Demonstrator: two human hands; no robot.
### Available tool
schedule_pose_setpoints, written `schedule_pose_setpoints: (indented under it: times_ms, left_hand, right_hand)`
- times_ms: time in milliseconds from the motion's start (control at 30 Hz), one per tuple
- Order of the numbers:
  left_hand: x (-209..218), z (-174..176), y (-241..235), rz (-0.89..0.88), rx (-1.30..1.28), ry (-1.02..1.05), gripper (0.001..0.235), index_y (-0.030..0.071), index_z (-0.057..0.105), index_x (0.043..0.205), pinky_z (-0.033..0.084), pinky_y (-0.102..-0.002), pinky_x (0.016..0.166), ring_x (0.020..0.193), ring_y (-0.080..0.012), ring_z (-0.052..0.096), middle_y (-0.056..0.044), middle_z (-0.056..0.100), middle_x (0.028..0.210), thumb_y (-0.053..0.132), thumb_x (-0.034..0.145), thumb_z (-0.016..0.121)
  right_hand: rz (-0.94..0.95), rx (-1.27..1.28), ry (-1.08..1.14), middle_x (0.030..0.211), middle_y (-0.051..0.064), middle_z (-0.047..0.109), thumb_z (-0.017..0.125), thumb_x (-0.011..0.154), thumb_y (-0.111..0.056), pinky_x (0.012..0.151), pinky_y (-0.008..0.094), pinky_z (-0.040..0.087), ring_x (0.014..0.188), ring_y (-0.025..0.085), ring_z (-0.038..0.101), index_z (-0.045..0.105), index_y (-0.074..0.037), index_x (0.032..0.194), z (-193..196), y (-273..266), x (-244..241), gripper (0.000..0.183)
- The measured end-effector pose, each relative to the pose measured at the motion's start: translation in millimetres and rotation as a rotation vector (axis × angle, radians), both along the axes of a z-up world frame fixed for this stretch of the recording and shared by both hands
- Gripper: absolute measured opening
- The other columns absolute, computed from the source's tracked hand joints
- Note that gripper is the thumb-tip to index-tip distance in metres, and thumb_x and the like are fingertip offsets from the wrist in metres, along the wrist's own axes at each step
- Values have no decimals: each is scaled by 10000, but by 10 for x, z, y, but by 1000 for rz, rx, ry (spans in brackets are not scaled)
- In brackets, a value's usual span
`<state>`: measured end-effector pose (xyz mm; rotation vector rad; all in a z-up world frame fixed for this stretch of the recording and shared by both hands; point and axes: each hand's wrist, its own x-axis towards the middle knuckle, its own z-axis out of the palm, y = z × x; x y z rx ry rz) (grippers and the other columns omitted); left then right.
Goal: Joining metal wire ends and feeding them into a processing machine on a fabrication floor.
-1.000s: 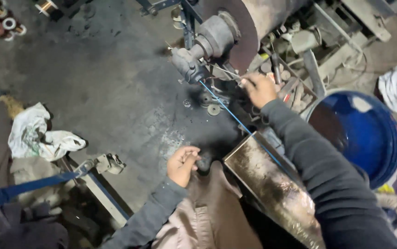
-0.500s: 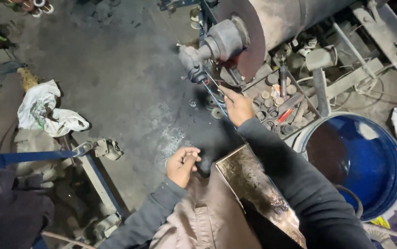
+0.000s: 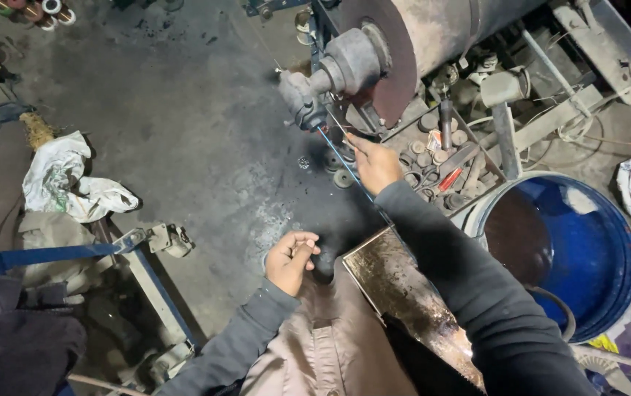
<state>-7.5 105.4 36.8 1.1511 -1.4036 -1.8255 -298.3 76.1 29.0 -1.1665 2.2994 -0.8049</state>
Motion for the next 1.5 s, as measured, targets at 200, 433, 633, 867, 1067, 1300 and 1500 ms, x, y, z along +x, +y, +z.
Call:
schedule_pose_setpoints:
  times_ms: [200,433,633,867,1067,1300,1500]
  left_hand:
    - [-1,37,7,19,13,-2,160,24,785,1027,584,-269,556,516,-130,629,-159,762,765,78,928,671]
    - [19,58,29,10,-10,0,159,28,783,1020,571,-265,538,510,-126,628,-142,754,759,78,934,659]
    - [17,-77,31,11,-9,19,151,15,776,1021,571,-267,533,514,-122,625,-144,748,758,71,939,662]
    - [6,11,55,6,-11,12,151,8,779,1018,561,-268,517,506,-127,627,-152,748,753,73,936,670]
    - [19,58,67,-7,-28,3,154,5,770,1021,544,-249,507,505,-114,618,-137,744,749,80,938,664]
    - [20,-9,84,2,-11,0,155,6,776,1024,560,-272,519,507,-134,633,-156,751,758,72,938,665]
    - [70,5,64,8,-17,9,156,3,772,1026,563,-273,521,511,-133,633,-159,749,761,68,935,664]
  right_hand:
    - [45,47,31,1117,142,767,523,1038,-219,946,431,598,1099,325,712,643,-336,1434,27,-91,-75,430]
    - [32,73,-33,1197,135,753,541,1037,-243,1003,440,561,1174,325,682,678,-284,1383,135,-67,-9,374]
    - [6,51,-88,1179,129,758,536,1032,-211,1007,434,562,1157,311,687,682,-287,1375,196,-25,-35,380]
    - [58,21,-53,1167,160,762,571,1018,-170,1020,453,551,1175,359,678,727,-217,1331,-84,-69,-59,353]
    - [13,7,-110,1201,80,760,575,1013,-202,1056,420,522,1211,302,663,718,-277,1333,142,-64,9,359]
    - [13,6,-176,1208,96,756,579,995,-167,1076,429,511,1231,304,654,730,-249,1303,-85,-77,-49,354]
    - [36,-74,-164,1236,110,747,581,994,-116,1087,440,488,1242,342,643,738,-200,1316,-37,106,-239,368]
